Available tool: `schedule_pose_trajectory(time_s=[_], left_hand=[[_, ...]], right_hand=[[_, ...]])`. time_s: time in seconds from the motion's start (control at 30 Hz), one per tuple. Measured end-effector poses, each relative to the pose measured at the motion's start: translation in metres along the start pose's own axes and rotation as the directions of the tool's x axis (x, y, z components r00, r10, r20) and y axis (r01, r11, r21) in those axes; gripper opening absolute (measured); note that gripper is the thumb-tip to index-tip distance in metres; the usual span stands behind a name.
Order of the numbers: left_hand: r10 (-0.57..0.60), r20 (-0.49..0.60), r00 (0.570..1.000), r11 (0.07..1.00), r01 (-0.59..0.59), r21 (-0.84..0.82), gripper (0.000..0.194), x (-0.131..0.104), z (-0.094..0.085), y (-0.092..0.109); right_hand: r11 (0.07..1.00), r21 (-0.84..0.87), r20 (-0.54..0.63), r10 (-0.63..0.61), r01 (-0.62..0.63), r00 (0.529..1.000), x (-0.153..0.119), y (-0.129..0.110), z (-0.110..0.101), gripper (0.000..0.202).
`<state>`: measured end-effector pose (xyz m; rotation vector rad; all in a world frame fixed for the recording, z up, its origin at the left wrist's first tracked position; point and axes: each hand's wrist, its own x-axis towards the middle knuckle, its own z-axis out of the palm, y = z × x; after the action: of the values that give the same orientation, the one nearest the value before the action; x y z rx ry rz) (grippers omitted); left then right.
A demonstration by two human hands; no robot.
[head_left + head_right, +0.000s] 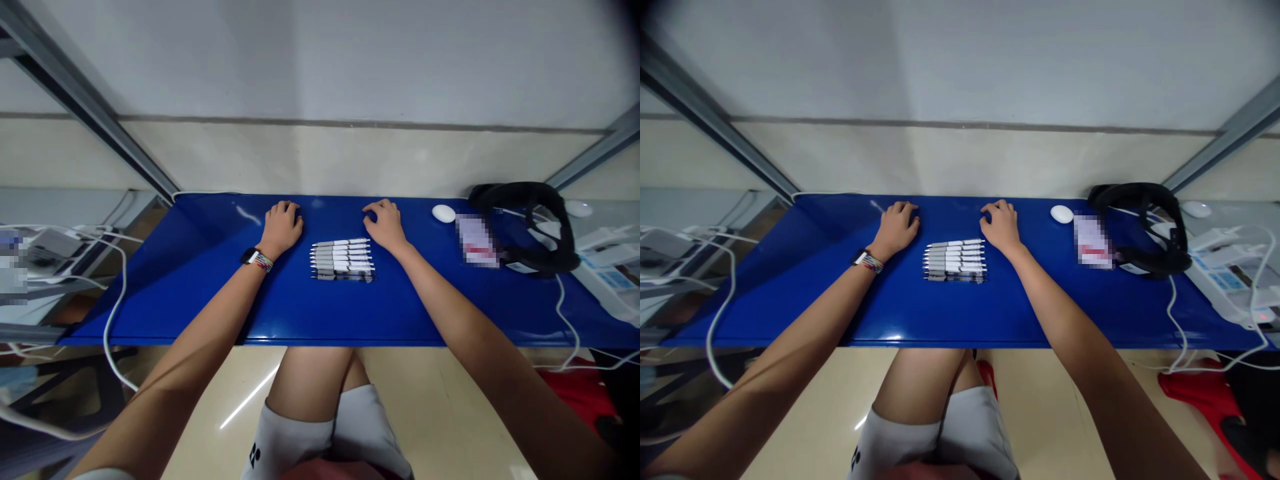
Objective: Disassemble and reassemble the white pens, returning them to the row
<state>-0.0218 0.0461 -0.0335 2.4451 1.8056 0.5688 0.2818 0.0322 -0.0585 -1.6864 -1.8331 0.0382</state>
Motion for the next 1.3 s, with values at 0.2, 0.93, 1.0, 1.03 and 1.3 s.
schedule_pose_trajectory(time_s=[0.2,0.93,1.0,1.03,1.3], left_hand=[[0.000,0.008,1.000,1.000,0.000,-0.003,0.045,-0.0005,-0.0014,0.0012],[-0.001,0.014,1.000,1.000,0.001,-0.008,0.047,-0.0015,-0.0035,0.0033],[0.001,0.011,1.000,1.000,-0.001,-0.004,0.047,-0.0015,-0.0037,0.0033],[0.001,0.010,1.000,1.000,-0.001,-0.004,0.046,-0.0014,-0.0036,0.0031],[-0.002,0.007,1.000,1.000,0.003,-0.010,0.046,-0.0006,-0.0019,0.0018]], right_hand=[[1.000,-0.008,0.012,0.002,-0.002,1.000,0.0000,-0.0002,-0.0002,0.029],[1.000,0.014,0.000,0.007,-0.007,1.000,-0.0006,-0.0007,-0.0006,0.028],[1.000,0.009,0.005,0.006,-0.006,1.000,-0.0004,-0.0007,-0.0007,0.028],[1.000,0.005,0.008,0.005,-0.005,1.000,-0.0003,-0.0006,-0.0008,0.028],[1.000,-0.005,0.007,-0.004,0.004,1.000,-0.0003,0.0007,-0.0001,0.028]])
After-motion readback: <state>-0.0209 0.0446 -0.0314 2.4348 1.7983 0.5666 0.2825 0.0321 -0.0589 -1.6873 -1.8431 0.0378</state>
